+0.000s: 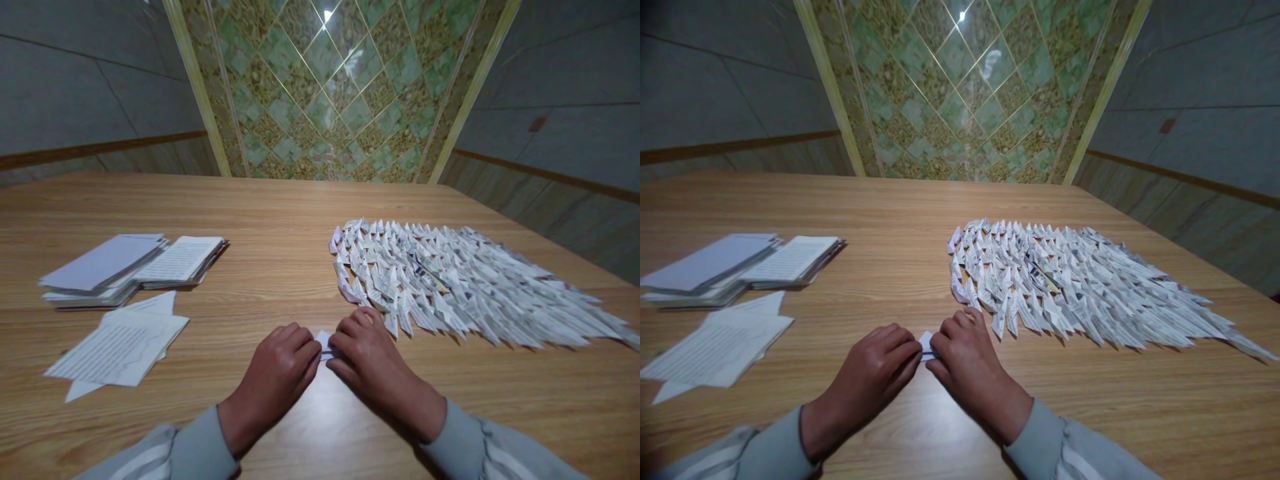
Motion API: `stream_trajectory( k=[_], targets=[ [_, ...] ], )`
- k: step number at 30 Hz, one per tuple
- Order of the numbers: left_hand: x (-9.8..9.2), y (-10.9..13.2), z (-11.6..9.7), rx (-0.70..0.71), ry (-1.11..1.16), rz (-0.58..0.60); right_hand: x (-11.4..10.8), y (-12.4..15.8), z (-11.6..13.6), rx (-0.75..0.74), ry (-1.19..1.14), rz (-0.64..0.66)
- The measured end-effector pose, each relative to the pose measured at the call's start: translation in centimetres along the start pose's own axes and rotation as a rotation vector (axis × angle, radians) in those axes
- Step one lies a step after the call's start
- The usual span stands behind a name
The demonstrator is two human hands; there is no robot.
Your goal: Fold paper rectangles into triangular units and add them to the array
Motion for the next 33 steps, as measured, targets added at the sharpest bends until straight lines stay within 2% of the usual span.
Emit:
stream_trajectory(
  k=[5, 13, 18, 21, 27, 33],
  targets=[
    [-0.1, -0.1, 0.7, -0.062, 0.069, -0.024, 0.0, 0.1, 0.0, -0.040, 0.032, 0.000],
    [-1.1, -0.4, 0.3, -0.090, 0.190, -0.024, -0.4, -0.3, 0.1, -0.079, 0.089, -0.137],
    [-1.4, -0.6, 0.2, -0.087, 0.261, -0.024, -0.8, -0.2, 0.3, -0.102, 0.007, -0.229],
    [-1.2, -0.6, 0.5, -0.117, 0.326, -0.024, -0.6, -0.1, 0.1, -0.089, -0.132, -0.274],
    [-0.9, -1.1, 1.3, -0.200, 0.526, 0.064, -0.2, -0.2, -1.3, -0.035, -0.314, -0.328],
    [-1.3, -1.4, 1.7, -0.269, 0.701, 0.205, -1.0, 0.1, -1.9, -0.020, -0.429, -0.353]
  ],
)
Point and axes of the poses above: each hand's wrist, its own y-axis away from the middle knuckle, its own x-axis out of the palm, z = x × y, the point moved 4 cm from there along -y, towards the middle knuckle, and after that the axes turned 11 degrees about -x, right-handed, at the moved point
